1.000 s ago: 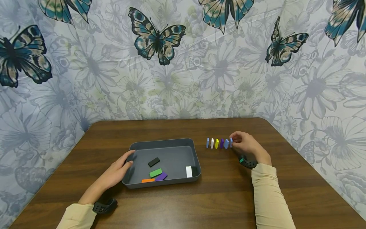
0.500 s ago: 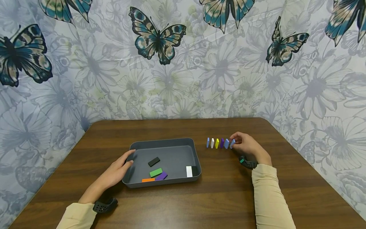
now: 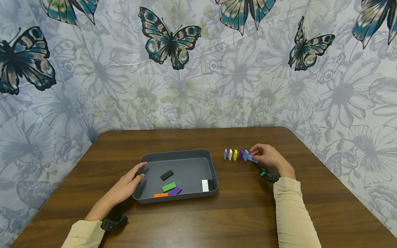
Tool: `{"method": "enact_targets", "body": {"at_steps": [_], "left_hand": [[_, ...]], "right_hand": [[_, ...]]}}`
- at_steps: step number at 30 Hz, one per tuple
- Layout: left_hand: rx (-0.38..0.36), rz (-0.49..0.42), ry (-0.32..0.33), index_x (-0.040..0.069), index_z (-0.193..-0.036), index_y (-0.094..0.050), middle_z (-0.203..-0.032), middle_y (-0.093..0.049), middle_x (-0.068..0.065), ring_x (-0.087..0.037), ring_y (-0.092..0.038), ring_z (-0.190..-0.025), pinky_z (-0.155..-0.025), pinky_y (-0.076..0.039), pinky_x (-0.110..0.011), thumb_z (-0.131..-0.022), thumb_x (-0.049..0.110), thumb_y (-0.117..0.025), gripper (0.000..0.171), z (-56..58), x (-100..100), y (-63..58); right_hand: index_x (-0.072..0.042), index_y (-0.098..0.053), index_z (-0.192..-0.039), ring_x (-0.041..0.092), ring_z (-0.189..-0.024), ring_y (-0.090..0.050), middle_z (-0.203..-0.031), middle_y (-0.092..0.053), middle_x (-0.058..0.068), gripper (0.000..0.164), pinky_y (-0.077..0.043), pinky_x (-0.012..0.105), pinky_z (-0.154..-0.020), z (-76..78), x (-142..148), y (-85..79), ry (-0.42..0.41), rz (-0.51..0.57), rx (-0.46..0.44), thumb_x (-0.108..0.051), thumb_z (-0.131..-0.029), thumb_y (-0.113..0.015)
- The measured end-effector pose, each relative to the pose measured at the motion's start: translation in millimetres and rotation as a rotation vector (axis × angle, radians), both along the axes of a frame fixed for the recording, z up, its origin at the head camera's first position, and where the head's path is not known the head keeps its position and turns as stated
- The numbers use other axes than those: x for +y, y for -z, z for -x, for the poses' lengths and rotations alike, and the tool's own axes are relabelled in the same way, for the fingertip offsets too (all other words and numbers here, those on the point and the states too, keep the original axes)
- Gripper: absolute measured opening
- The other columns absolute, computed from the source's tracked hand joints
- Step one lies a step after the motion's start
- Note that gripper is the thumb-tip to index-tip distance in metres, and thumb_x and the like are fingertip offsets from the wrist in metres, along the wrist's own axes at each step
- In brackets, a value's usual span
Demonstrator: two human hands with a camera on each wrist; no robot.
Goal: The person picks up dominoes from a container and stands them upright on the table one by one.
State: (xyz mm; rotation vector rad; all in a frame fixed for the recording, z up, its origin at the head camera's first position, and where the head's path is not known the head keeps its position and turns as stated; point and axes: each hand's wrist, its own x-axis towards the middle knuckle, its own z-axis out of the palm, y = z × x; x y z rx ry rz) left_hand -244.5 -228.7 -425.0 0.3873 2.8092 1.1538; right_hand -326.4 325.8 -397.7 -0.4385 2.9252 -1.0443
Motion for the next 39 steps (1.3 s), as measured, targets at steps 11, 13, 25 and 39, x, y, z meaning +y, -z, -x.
{"method": "enact_targets", "body": {"at_steps": [11, 13, 25, 39], "left_hand": [[0.0, -0.001, 0.004, 0.009, -0.163, -0.026, -0.167, -0.025, -0.025, -0.049, -0.026, -0.152, -0.116, -0.027, -0.07, -0.112, 0.026, -0.042, 0.056, -0.9, 0.1, 0.1], [0.001, -0.002, 0.004, 0.009, -0.162, -0.026, -0.167, -0.025, -0.025, -0.049, -0.026, -0.152, -0.116, -0.027, -0.07, -0.111, 0.026, -0.042, 0.056, -1.1, 0.1, 0.1], [0.016, 0.0, 0.006, 0.008, -0.162, -0.027, -0.167, -0.025, -0.024, -0.048, -0.025, -0.152, -0.117, -0.026, -0.07, -0.112, 0.025, -0.041, 0.055, -1.1, -0.5, 0.2], [0.01, 0.002, 0.004, 0.009, -0.162, -0.026, -0.168, -0.024, -0.024, -0.048, -0.025, -0.152, -0.117, -0.026, -0.07, -0.112, 0.026, -0.041, 0.055, -0.5, -1.0, 1.3]], "right_hand": [[0.0, -0.07, -0.114, 0.025, -0.094, -0.065, -0.103, -0.071, 0.014, 0.024, -0.053, 0.039, -0.083, -0.9, 0.9, 1.4, 0.054, -0.096, -0.031, -0.007, -0.091, -0.071], [-0.003, -0.072, -0.115, 0.025, -0.095, -0.064, -0.104, -0.071, 0.013, 0.023, -0.053, 0.041, -0.085, -1.5, 1.5, 0.7, 0.069, -0.128, -0.027, -0.011, -0.093, -0.069], [-0.004, -0.072, -0.11, 0.024, -0.093, -0.065, -0.099, -0.071, 0.009, 0.017, -0.052, 0.038, -0.082, -2.1, 2.4, -7.2, 0.123, -0.09, 0.082, -0.012, -0.096, -0.066], [-0.001, -0.071, -0.117, 0.036, -0.103, -0.068, -0.103, -0.071, 0.013, 0.026, -0.054, 0.053, -0.091, -2.9, -0.8, -8.1, 0.091, -0.104, 0.068, -0.013, -0.094, -0.071]]}}
